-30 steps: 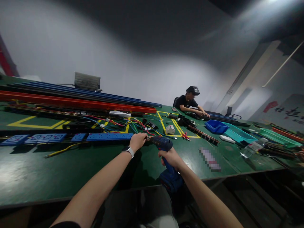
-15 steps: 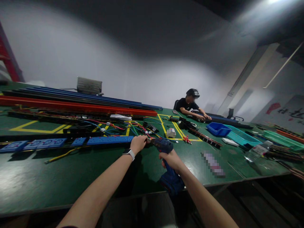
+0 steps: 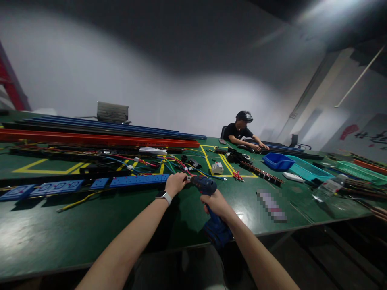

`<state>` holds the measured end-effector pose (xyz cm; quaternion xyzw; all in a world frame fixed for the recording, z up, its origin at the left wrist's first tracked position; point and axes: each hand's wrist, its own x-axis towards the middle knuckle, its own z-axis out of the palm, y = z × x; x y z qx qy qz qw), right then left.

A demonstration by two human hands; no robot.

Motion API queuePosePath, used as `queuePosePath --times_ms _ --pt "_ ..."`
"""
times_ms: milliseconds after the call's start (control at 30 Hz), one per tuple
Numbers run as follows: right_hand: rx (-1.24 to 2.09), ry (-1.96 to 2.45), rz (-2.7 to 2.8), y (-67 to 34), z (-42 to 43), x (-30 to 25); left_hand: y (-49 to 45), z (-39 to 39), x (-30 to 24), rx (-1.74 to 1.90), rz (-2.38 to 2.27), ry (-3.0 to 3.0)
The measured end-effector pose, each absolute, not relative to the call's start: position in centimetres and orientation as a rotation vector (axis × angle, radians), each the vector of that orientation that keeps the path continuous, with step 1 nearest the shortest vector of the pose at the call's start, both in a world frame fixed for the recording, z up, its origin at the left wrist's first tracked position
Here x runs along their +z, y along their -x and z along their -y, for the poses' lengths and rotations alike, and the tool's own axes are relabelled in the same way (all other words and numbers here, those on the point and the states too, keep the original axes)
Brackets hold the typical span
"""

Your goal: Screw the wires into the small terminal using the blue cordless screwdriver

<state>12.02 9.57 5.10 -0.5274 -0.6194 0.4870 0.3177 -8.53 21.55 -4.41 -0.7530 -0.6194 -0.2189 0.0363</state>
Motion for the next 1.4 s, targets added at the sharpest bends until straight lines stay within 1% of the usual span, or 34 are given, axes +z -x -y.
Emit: queuePosePath --times_ms 267,633,900,1400 --pt "1.24 1.346 1.665 -12.0 -9.49 4.97 8.4 -21.4 -4.31 -0.677 1.88 2.31" --pt "1.269 1.389 1.643 -12.55 -9.87 4.8 8.27 -21.4 -4.22 -0.646 1.908 2.318" --pt "1.266 1.307 1.671 -12.48 -10.04 4.33 8.36 -21.66 -4.86 -0.659 1.884 2.303" --pt "1.314 1.306 1.643 -12.66 -9.98 4.86 8.08 -21.05 -3.92 -0.659 1.952 2.317"
